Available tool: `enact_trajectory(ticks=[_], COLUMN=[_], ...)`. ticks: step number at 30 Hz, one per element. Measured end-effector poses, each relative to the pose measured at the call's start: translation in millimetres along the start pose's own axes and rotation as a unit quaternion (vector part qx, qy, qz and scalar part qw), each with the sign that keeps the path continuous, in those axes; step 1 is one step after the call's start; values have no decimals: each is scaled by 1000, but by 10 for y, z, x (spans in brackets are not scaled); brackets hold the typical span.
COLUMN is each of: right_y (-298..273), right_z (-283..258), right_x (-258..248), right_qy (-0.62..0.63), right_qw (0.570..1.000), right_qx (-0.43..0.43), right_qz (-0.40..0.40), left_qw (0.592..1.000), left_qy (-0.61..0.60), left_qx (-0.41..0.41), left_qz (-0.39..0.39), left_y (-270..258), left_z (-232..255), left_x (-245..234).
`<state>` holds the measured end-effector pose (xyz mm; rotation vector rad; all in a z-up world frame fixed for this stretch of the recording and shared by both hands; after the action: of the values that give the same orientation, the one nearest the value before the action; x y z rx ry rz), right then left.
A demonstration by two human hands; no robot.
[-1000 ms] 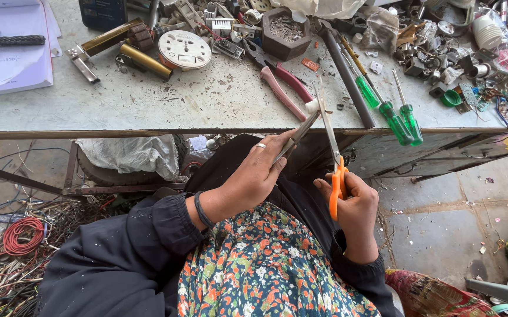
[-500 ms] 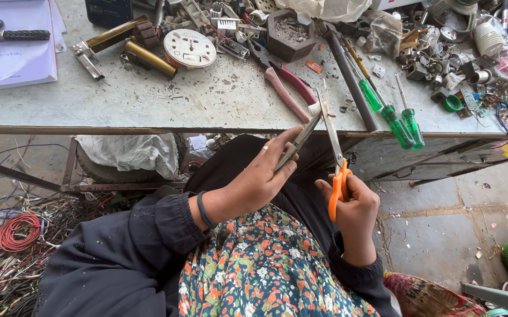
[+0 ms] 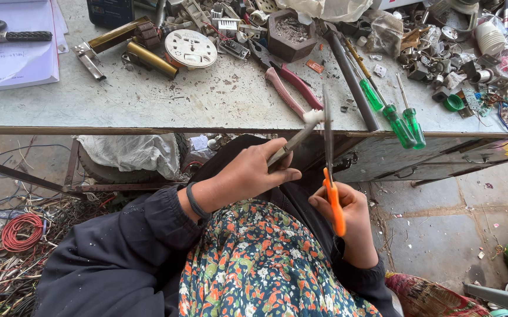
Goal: The person uses pliers and a hammer to break apart a small white plastic electrical component, then uses orange-handled scissors to trim protruding parts. They continue to manipulate the component with pliers and a hammer, breaking off pieces and placing them on the workbench.
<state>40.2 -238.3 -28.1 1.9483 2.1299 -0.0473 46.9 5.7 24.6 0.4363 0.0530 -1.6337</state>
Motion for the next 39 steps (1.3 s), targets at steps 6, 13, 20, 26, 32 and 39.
enact_trajectory(ticks=[6,13,20,26,32,39], right_y=[-6,-65,18,3,37,28], right_z=[258,267,198,123,71,18], right_x=[-72,72,60,69,-125,-155], right_qy=[102,295,127,153,160,64], right_qw=[981,918,987,986,986,996], right_qx=[133,163,82,60,47,33], right_qz=[-100,-209,-62,-7,21,52], left_qw=[995,992,995,980,991,963], left_qy=[-93,-107,-83,-74,59,171], left_qx=[8,18,6,181,109,160], left_qz=[-34,-62,-57,29,56,135], left_y=[-16,-13,-2,-37,-19,-83], left_z=[-55,-89,-66,117,142,258], left_x=[65,77,41,-7,-81,-363])
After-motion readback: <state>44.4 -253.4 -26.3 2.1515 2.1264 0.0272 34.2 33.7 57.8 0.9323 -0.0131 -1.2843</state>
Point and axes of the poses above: each hand's wrist, its own y-axis towards the middle knuckle, its own x-axis out of the palm, z = x × y, the point moved 4 cm from there along y, towards the middle knuckle, and after that the axes turned 10 degrees about z, right-handed, at the moved point
